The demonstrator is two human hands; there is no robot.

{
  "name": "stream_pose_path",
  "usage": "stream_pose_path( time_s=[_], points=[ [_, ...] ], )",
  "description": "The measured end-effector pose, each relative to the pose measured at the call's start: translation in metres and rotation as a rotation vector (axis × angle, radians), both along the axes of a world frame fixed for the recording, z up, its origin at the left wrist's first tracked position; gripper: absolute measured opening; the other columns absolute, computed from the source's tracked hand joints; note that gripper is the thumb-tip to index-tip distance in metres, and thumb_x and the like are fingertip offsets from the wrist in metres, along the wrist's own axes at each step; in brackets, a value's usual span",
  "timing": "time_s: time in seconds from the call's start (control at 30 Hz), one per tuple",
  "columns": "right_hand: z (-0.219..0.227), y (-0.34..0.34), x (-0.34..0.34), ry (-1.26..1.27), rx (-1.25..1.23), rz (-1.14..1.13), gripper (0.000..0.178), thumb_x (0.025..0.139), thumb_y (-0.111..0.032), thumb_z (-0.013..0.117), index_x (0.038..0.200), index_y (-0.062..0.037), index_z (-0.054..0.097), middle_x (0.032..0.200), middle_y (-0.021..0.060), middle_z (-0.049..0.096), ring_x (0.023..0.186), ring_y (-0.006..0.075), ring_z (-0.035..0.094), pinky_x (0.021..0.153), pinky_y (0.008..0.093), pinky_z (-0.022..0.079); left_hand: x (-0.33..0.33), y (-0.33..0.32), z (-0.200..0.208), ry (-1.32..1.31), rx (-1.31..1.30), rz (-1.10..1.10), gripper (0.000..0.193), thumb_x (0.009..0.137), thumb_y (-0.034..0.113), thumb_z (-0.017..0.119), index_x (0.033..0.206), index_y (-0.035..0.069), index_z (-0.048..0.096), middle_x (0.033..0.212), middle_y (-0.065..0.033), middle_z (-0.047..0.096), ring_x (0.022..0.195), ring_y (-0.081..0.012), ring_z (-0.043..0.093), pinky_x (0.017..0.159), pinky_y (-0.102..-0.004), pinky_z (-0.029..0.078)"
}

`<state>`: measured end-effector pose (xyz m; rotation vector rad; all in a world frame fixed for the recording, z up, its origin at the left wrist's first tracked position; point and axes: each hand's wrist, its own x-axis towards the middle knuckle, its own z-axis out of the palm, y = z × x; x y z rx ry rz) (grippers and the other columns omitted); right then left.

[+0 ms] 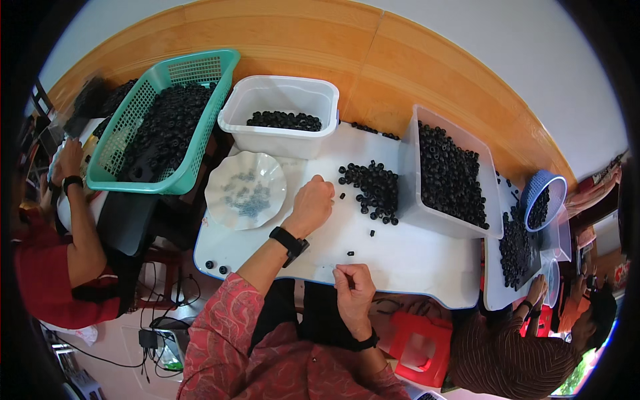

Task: Inspecting and sorting small black plastic components on a white work table.

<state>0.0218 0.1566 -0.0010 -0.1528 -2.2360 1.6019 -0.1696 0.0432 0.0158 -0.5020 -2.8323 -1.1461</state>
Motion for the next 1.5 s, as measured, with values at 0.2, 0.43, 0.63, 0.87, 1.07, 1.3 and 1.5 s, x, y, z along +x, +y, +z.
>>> stream_pose_path(
  time_s=[0.2,0.43,0.63,0.87,1.07,1.3,1.5],
  points=[
    [-0.001,0.004,0.001,0.023,0.001,-0.018,0.008,0.084,0.0,0.069,0.091,0.0,0.064,0.085,0.0089,0.059,0.07,0.0164,0.058,0.061,0.0261,0.047,0.015,-0.012,0.02,0.038,0.229,-0.047,0.014,0.079,0.002,0.068,0.093,0.001,0.069,0.089,-0.0147,0.064,0.077,-0.0282,0.066,0.07,-0.0358,0.053],
    [0.003,0.008,0.006,0.012,-0.032,-0.047,0.006,0.085,0.0,0.068,0.09,0.001,0.064,0.083,0.0066,0.057,0.068,0.0129,0.056,0.06,0.0248,0.046,0.087,-0.042,0.057,-0.451,0.874,-0.164,0.022,0.089,0.0,0.062,0.11,-0.006,0.064,0.102,-0.0111,0.067,0.083,-0.0137,0.067,0.071,-0.0253,0.055],
    [0.013,0.001,0.005,0.093,0.087,-0.011,0.006,0.085,0.001,0.067,0.091,0.001,0.064,0.085,0.0075,0.057,0.068,0.0135,0.056,0.061,0.0248,0.046,0.147,-0.07,0.015,-0.59,1.337,0.019,0.021,0.095,0.003,0.057,0.114,-0.003,0.064,0.097,-0.0099,0.066,0.083,-0.0174,0.068,0.076,-0.0293,0.059],
    [0.017,-0.005,0.002,0.045,0.038,0.071,0.003,0.09,0.0,0.063,0.092,0.0011,0.062,0.088,0.0033,0.054,0.067,0.0077,0.055,0.054,0.0221,0.045,0.174,-0.072,0.003,-0.619,1.478,0.054,0.025,0.095,0.001,0.056,0.119,-0.003,0.06,0.103,-0.0125,0.065,0.087,-0.0197,0.068,0.079,-0.0342,0.06],
    [0.04,-0.021,0.01,-0.028,-0.186,0.146,0.005,0.09,0.0,0.063,0.095,0.0015,0.062,0.092,0.0042,0.054,0.072,0.0094,0.058,0.063,0.0219,0.048,0.184,-0.075,0.01,-0.622,1.684,-0.032,0.024,0.095,-0.001,0.056,0.118,-0.004,0.06,0.11,-0.015,0.065,0.09,-0.0199,0.067,0.083,-0.0343,0.058],
    [0.066,-0.04,0.018,-0.016,-0.186,0.251,0.007,0.092,0.001,0.061,0.099,0.0016,0.06,0.095,0.0046,0.054,0.073,0.0086,0.059,0.065,0.0208,0.049,0.193,-0.074,0.007,-0.65,1.77,-0.048,0.029,0.094,0.0,0.057,0.123,-0.002,0.059,0.111,-0.0152,0.065,0.089,-0.017,0.064,0.08,-0.0298,0.055],
    [0.068,-0.044,0.017,-0.002,-0.168,0.293,0.008,0.092,0.001,0.062,0.1,0.0019,0.06,0.096,0.0048,0.053,0.074,0.0093,0.059,0.066,0.0211,0.049,0.193,-0.076,0.011,-0.671,1.709,-0.051,0.025,0.095,0.001,0.057,0.119,-0.004,0.06,0.106,-0.0133,0.066,0.087,-0.0157,0.064,0.078,-0.0283,0.055]
  ],
)
